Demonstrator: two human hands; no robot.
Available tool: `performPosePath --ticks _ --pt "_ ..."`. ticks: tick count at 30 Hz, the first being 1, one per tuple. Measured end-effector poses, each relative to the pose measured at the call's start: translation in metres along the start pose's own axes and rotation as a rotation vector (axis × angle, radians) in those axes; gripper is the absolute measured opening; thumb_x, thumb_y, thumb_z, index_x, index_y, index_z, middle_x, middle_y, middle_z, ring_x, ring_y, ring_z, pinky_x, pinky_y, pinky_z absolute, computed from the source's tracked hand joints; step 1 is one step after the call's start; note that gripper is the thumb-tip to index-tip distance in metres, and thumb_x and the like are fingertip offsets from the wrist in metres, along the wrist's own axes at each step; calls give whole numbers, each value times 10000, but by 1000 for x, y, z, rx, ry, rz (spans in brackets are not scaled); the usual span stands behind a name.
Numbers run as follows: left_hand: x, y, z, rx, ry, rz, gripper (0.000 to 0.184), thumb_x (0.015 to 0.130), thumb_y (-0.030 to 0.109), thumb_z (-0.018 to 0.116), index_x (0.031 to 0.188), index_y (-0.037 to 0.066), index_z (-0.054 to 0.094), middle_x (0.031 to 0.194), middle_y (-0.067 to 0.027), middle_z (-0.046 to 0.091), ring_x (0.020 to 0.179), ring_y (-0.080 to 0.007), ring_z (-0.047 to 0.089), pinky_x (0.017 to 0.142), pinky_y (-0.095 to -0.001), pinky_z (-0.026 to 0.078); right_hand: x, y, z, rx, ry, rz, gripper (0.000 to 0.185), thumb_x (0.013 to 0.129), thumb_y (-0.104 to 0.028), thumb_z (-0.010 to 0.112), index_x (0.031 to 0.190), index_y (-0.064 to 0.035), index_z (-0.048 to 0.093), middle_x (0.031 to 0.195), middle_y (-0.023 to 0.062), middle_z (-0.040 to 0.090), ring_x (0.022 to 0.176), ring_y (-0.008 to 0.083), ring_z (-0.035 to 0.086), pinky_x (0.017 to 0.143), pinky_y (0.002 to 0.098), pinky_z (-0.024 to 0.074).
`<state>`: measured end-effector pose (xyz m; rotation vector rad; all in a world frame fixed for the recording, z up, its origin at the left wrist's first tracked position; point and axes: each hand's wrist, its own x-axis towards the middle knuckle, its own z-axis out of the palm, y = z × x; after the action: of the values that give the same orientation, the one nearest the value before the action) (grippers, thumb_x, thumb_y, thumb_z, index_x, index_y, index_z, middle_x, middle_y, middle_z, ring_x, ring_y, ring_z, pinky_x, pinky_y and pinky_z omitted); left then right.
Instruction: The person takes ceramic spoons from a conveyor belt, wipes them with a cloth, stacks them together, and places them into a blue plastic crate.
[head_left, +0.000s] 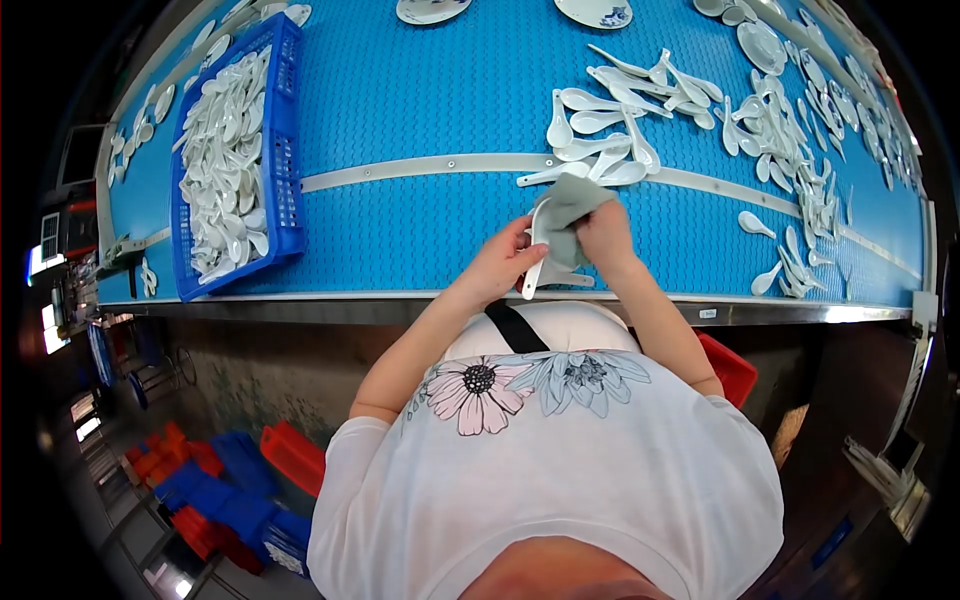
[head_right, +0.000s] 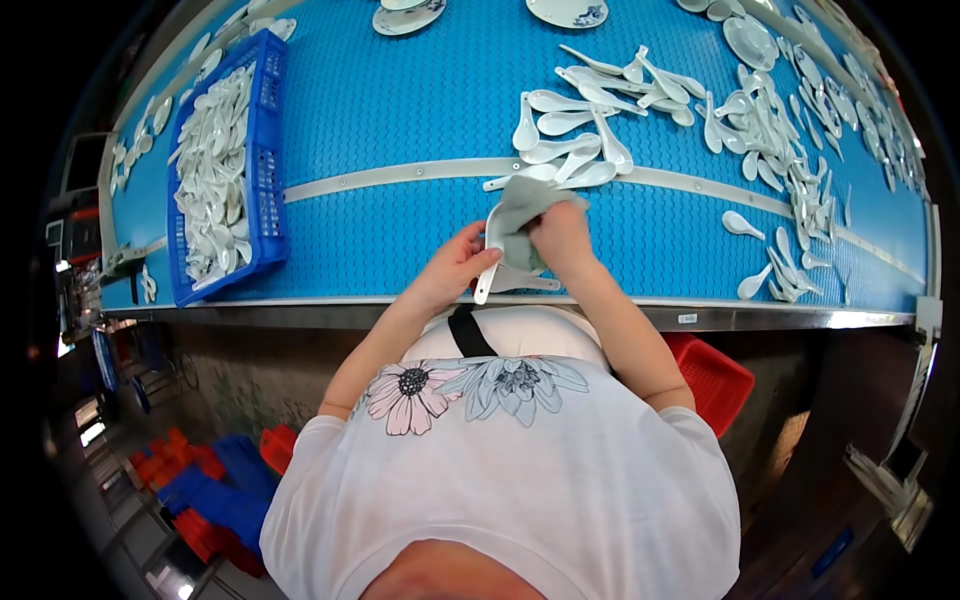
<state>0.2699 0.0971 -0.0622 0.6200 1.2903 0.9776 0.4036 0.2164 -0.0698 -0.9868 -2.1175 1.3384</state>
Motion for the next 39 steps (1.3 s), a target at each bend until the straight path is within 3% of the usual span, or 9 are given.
performPosePath --ticks 4,13,15,20,23,25,30,34,39 --pt "-9 14 -2 -147 44 43 420 843 149 527 1219 60 363 834 -21 544 674 -65 493 551 -219 409 14 3 -40 38 418 78 185 737 -51 530 897 6 603 849 126 629 784 225 604 668 306 475" --pt "14 20 -12 -95 225 60 398 792 161 579 1136 49 416 825 -45 555 753 -125 561 592 -264 445 -3 25 -109 1001 399 139 305 794 -149 583 1067 -36 507 920 95 594 801 171 587 639 273 493" --pt "33 15 -18 -1 252 180 380 771 158 600 1101 39 454 835 -59 567 783 -148 579 610 -285 457 -3 21 -111 924 510 128 260 776 -115 580 1015 -20 542 916 94 595 798 159 585 640 275 496" --pt "92 9 -7 883 419 535 130 666 88 636 774 52 572 836 -82 563 800 -240 557 669 -351 459 15 66 -83 -511 252 -36 262 676 -66 564 934 -26 590 928 147 597 862 300 567 780 360 443" --pt "110 0 -12 1182 395 586 122 631 52 603 740 89 561 814 -61 553 840 -229 530 678 -359 459 9 85 -43 -605 59 98 293 650 -72 586 943 -48 593 958 170 578 906 353 522 822 388 409" --pt "107 -2 -18 1304 323 513 160 627 47 606 770 103 561 804 -51 552 833 -232 532 673 -362 458 -8 97 -23 -771 278 -217 308 651 -82 598 958 -56 588 988 172 566 922 356 508 814 386 412" --pt "78 -18 -38 850 455 288 238 693 71 596 927 78 551 842 -65 611 705 -223 580 604 -331 471 -22 92 -11 -554 15 -108 360 631 -43 589 991 -54 573 1015 162 560 948 345 506 829 385 405" --pt "51 -9 -57 -91 311 -23 283 764 94 552 1032 12 513 862 -86 615 646 -157 572 547 -278 465 -10 38 -5 -31 -43 -11 324 626 3 557 948 -26 586 972 166 574 921 353 514 814 389 411" --pt "32 -4 -59 -376 312 -7 293 776 55 541 1052 -27 487 895 -121 606 671 -165 584 566 -278 480 64 25 -8 -456 20 179 149 645 -65 560 770 -25 630 873 147 599 892 297 533 747 385 418"
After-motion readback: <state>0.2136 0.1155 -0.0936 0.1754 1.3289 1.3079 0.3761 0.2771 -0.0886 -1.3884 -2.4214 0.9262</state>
